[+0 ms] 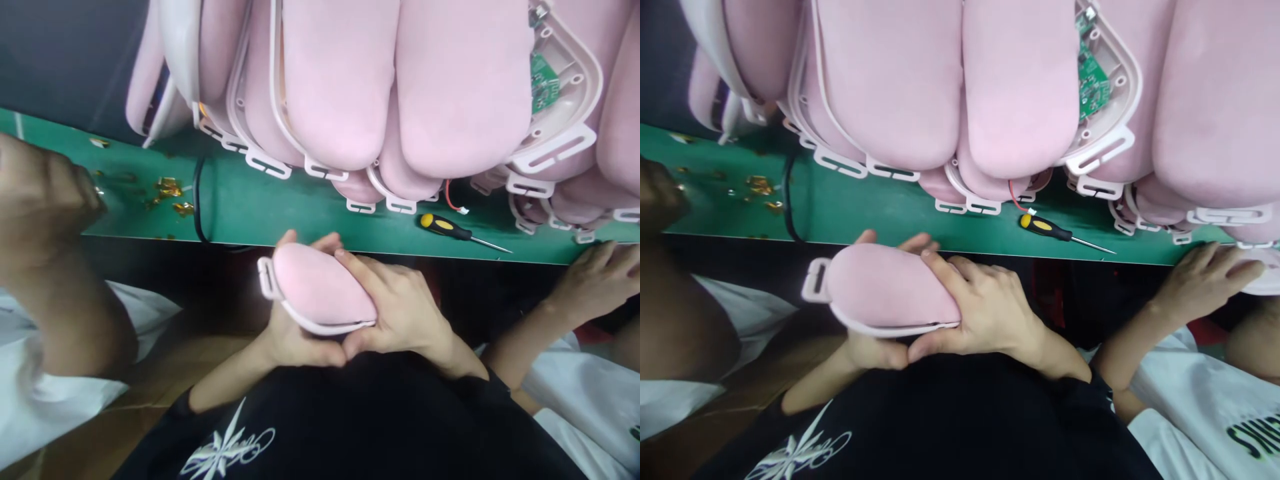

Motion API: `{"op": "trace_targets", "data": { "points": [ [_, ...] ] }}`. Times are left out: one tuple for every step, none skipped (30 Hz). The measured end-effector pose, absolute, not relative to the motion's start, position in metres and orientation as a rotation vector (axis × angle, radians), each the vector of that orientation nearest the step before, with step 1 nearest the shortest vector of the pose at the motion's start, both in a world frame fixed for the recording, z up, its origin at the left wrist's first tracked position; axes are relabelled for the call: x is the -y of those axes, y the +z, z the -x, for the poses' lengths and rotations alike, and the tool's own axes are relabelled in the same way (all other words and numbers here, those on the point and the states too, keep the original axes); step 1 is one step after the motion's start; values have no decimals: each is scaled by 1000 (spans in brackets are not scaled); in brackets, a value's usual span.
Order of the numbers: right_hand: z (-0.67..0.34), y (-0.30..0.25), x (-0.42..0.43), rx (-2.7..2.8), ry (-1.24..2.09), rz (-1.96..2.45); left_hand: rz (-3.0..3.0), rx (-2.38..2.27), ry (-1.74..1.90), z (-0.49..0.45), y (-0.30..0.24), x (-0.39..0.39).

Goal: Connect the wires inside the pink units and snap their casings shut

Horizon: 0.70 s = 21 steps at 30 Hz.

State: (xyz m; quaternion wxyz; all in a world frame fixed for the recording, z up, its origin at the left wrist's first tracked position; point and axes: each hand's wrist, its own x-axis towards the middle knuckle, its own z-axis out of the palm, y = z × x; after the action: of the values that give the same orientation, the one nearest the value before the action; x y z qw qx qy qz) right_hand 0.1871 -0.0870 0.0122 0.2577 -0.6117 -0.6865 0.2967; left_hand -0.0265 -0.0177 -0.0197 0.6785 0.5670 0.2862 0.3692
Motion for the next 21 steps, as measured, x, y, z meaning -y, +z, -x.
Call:
{"op": "trace_targets", "data": {
  "points": [
    [-185,13,87,1901,856,1656,-1264,-617,840,23,-19,16],
    [-184,13,87,1925,897,1638,-1248,-597,846,21,-19,15],
    [-183,12,87,1931,924,1614,-1233,-582,850,19,-20,13],
    [-183,11,87,1927,944,1586,-1225,-575,846,17,-21,12],
    [-184,9,86,1920,960,1555,-1228,-569,842,17,-21,12],
    [-185,8,86,1910,975,1524,-1234,-560,843,16,-21,11],
    [-188,6,86,1893,995,1491,-1240,-550,840,17,-21,11],
    [-190,4,85,1868,1024,1456,-1231,-547,833,17,-20,12],
    [-193,2,85,1828,1063,1426,-1197,-550,819,18,-19,12],
    [-195,1,84,1773,1106,1402,-1143,-545,795,19,-17,12],
    [-197,-1,84,1712,1150,1376,-1080,-539,762,19,-15,13],
    [-199,-2,83,1658,1193,1344,-1024,-539,728,20,-13,13],
    [-200,-3,83,1622,1226,1311,-995,-547,710,20,-12,13],
    [-200,-3,83,1605,1246,1290,-993,-564,703,21,-10,14],
    [-200,-4,83,1603,1255,1285,-1007,-589,707,21,-9,14],
    [-200,-4,84,1605,1259,1296,-1020,-617,718,21,-9,13],
    [-200,-4,84,1599,1265,1317,-1022,-633,731,21,-8,13],
    [-200,-4,84,1577,1275,1332,-1006,-628,737,20,-8,12],
    [-200,-4,84,1547,1291,1325,-971,-611,728,19,-8,12],
    [-201,-5,84,1520,1317,1297,-931,-585,713,19,-8,11],
    [-203,-5,83,1501,1343,1258,-897,-556,700,18,-9,10]
  ]
}}
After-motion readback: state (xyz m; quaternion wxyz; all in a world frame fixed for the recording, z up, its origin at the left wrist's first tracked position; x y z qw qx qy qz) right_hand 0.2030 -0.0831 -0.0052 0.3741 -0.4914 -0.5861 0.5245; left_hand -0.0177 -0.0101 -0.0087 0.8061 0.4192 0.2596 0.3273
